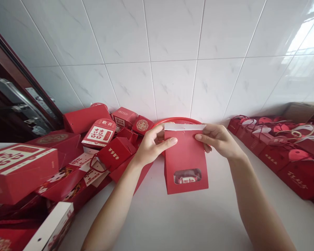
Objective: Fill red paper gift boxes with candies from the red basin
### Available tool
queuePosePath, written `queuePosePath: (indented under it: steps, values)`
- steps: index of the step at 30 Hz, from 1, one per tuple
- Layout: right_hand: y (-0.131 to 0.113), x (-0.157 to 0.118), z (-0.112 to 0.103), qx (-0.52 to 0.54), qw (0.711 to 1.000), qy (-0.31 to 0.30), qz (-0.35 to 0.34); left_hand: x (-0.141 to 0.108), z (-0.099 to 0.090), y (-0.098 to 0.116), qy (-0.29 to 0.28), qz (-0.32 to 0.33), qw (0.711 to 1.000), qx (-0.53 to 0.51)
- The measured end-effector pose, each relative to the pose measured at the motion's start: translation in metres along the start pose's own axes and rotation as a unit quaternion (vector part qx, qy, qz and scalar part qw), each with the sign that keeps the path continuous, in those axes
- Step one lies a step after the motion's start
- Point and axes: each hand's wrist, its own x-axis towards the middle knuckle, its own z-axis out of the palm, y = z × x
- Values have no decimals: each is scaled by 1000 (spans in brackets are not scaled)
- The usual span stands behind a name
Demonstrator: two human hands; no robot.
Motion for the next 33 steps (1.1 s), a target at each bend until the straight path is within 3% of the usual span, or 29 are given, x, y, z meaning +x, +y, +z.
queuePosePath:
  steps: [2,9,18,23,33]
  values:
    - [0,0,0,-1,1000,2,0,0,0,0,-15,0,1000,-17]
    - [-6,-1,4,-18,1000,-9,-2,-2,1,-4,50,26,998,32]
    - [-6,-3,6,-11,1000,-1,-3,-3,1,-3,82,67,992,64]
    - [-9,-6,4,4,1000,-29,-5,-2,0,-5,94,104,988,70]
    - [-15,-10,11,-30,999,40,5,-5,6,-3,74,79,992,69]
